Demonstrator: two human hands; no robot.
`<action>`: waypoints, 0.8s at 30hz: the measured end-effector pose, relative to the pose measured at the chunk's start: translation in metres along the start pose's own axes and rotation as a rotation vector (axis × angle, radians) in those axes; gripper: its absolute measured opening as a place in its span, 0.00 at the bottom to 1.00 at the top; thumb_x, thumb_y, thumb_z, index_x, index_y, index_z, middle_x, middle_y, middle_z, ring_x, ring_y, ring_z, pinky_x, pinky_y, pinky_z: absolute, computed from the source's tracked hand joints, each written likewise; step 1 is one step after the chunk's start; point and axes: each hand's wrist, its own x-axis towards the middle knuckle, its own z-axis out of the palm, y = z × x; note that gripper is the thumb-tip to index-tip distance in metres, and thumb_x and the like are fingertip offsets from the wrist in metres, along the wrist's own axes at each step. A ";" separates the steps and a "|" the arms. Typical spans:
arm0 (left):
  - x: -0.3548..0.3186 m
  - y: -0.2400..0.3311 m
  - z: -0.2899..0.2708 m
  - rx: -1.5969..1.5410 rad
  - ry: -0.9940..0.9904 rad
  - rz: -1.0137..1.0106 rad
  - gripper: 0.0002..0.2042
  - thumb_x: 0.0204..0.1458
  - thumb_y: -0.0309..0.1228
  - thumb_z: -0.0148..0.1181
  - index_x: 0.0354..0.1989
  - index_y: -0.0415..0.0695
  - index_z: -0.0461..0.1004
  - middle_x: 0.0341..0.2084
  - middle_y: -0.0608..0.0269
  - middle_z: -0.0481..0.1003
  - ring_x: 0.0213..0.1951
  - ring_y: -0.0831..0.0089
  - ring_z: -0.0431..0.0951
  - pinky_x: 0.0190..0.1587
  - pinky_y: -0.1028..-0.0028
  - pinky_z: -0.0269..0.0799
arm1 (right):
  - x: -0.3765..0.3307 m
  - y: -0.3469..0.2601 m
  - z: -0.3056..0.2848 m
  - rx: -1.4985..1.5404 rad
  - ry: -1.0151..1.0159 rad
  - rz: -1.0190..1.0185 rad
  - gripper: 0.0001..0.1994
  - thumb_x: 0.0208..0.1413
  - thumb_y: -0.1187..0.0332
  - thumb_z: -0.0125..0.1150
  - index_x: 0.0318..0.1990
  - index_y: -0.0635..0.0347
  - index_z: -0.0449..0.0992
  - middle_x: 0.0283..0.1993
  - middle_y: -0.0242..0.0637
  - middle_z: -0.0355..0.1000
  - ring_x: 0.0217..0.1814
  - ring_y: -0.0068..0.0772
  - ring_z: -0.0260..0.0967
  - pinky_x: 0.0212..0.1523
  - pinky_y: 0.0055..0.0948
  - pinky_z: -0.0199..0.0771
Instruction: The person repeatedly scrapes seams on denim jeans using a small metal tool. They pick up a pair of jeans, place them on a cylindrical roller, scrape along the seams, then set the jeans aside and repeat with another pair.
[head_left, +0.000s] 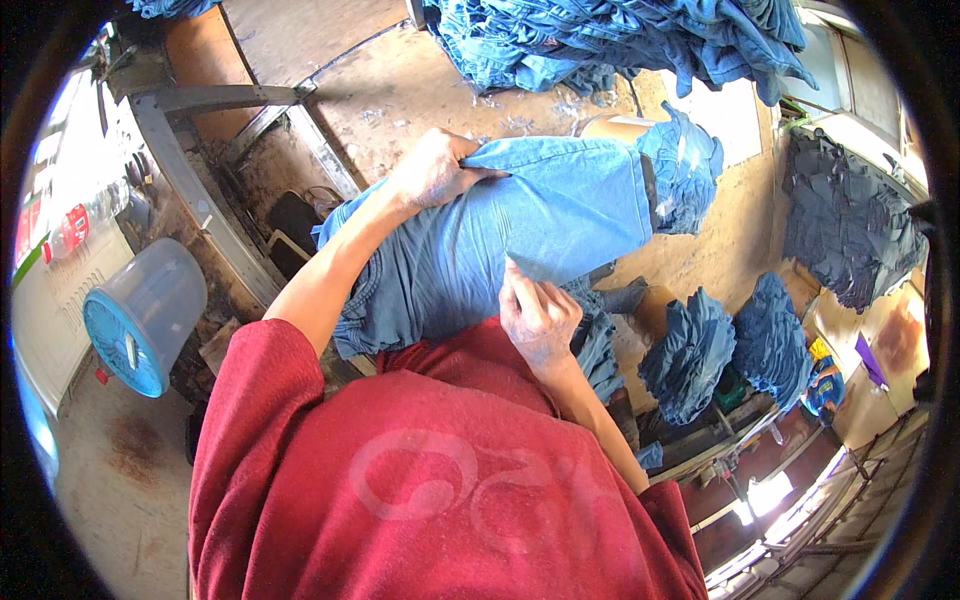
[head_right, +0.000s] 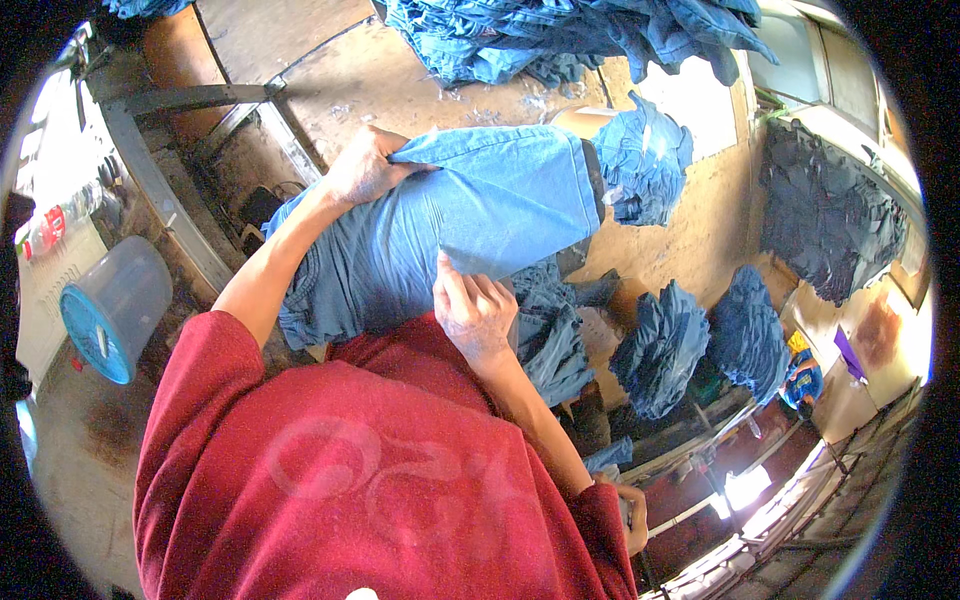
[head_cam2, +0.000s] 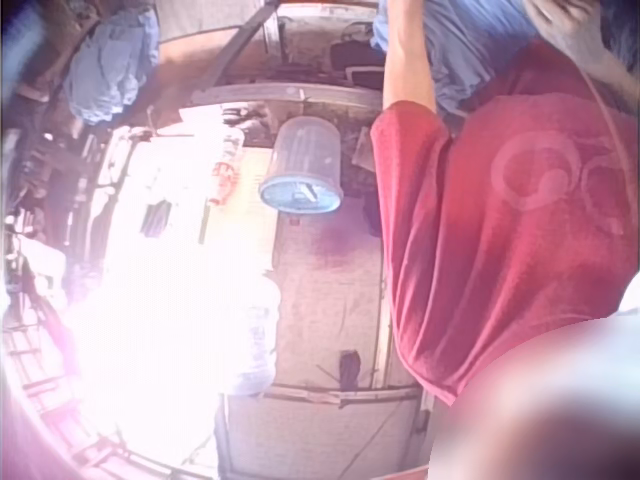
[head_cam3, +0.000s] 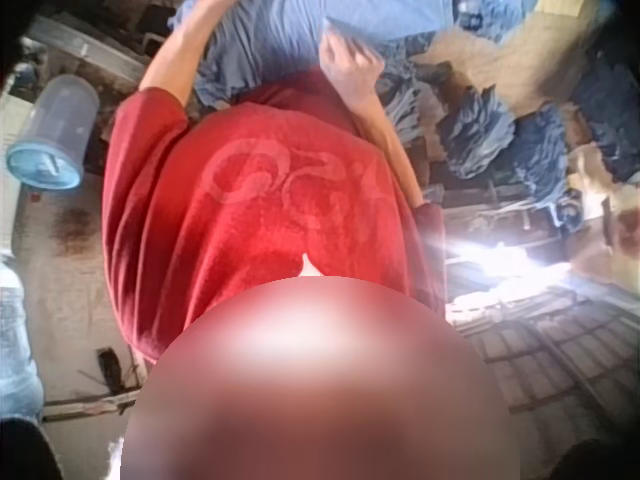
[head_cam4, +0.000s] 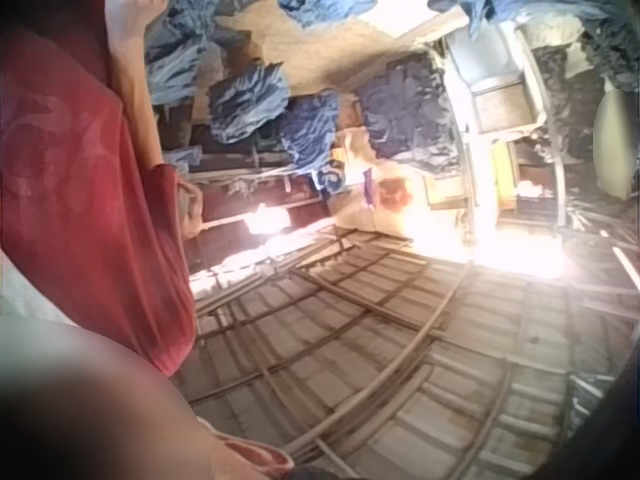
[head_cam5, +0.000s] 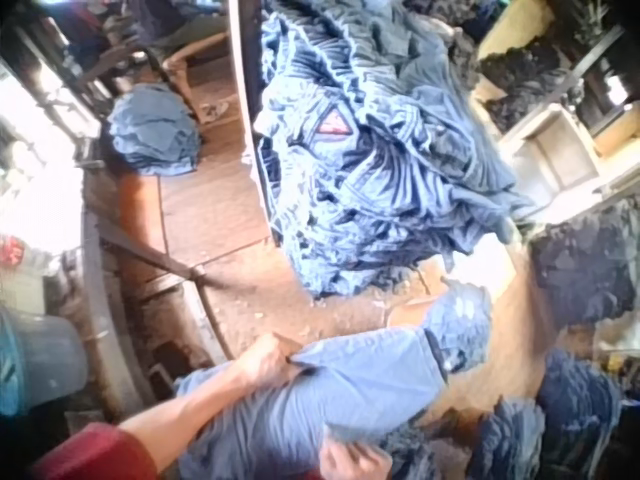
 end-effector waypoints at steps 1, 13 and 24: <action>0.000 0.001 0.000 0.019 -0.007 -0.027 0.15 0.52 0.43 0.78 0.35 0.42 0.88 0.22 0.46 0.81 0.23 0.53 0.82 0.32 0.61 0.77 | -0.005 0.000 -0.001 0.014 0.019 0.009 0.10 0.54 0.76 0.73 0.45 0.57 0.87 0.21 0.34 0.76 0.18 0.33 0.73 0.22 0.31 0.71; 0.003 0.008 -0.002 -0.021 0.003 -0.025 0.21 0.51 0.48 0.78 0.32 0.38 0.87 0.23 0.43 0.81 0.24 0.49 0.82 0.33 0.57 0.78 | -0.025 0.001 -0.008 -0.027 -0.021 -0.006 0.12 0.56 0.74 0.72 0.48 0.58 0.87 0.25 0.34 0.78 0.21 0.35 0.75 0.27 0.32 0.76; -0.125 0.098 0.029 0.597 0.423 0.209 0.19 0.51 0.35 0.75 0.52 0.48 0.82 0.58 0.59 0.78 0.61 0.58 0.75 0.61 0.60 0.74 | 0.008 0.038 0.007 0.085 0.081 0.114 0.10 0.64 0.66 0.70 0.50 0.55 0.82 0.39 0.30 0.80 0.44 0.39 0.75 0.46 0.39 0.68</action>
